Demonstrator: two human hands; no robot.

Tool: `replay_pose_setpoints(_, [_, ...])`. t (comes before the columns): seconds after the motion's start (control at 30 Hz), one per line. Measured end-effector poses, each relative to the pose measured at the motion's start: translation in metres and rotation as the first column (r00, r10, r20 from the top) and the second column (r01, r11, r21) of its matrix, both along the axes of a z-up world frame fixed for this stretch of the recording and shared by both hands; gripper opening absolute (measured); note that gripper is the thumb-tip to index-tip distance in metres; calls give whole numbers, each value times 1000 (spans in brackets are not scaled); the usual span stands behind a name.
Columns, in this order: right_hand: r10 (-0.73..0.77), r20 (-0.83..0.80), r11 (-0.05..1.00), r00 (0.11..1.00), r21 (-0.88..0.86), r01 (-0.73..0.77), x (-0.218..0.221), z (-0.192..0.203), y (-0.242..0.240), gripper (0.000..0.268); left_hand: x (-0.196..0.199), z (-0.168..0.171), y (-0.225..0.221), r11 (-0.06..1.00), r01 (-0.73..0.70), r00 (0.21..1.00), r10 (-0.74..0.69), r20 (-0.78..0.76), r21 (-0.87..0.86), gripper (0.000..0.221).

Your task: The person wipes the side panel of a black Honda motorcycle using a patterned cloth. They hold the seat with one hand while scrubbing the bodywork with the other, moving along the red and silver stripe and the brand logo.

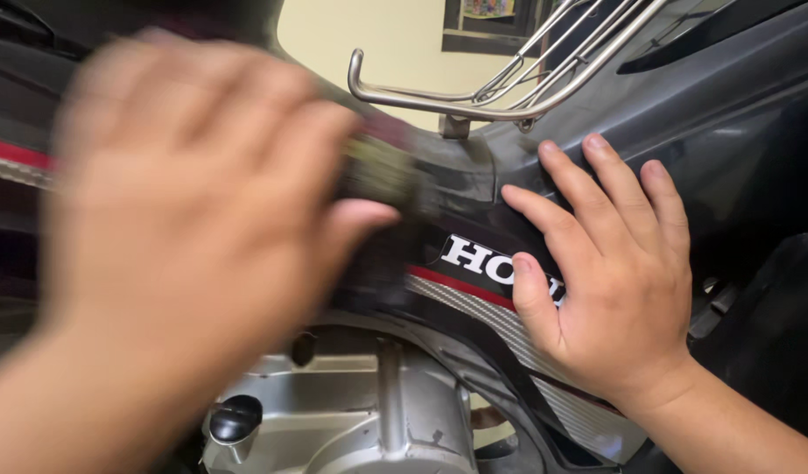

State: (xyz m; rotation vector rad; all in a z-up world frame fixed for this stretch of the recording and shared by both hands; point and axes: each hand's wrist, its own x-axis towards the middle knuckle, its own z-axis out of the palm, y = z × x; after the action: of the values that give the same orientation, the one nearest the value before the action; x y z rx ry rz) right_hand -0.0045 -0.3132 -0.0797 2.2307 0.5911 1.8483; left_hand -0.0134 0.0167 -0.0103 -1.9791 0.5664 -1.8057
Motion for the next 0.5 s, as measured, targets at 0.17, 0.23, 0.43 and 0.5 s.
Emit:
replay_pose_setpoints(0.17, [-14,-11,1000,1000,-24,14,3,0,-8,47,32,-16,-82,949,313,942,-315,-118,-38,63])
replay_pose_setpoints(0.23, [-20,-14,999,1000,-41,19,2,0,-9,45,30,-5,-69,944,329,936,-326,-130,0,61])
replay_pose_setpoints(0.43, [-2,-28,1000,1000,-2,2,3,-1,-5,51,13,20,-4,964,217,967,-191,-168,153,67])
replay_pose_setpoints(0.5, [-8,-12,1000,1000,-18,8,4,-1,-6,50,8,21,8,989,70,994,-58,-91,128,67])
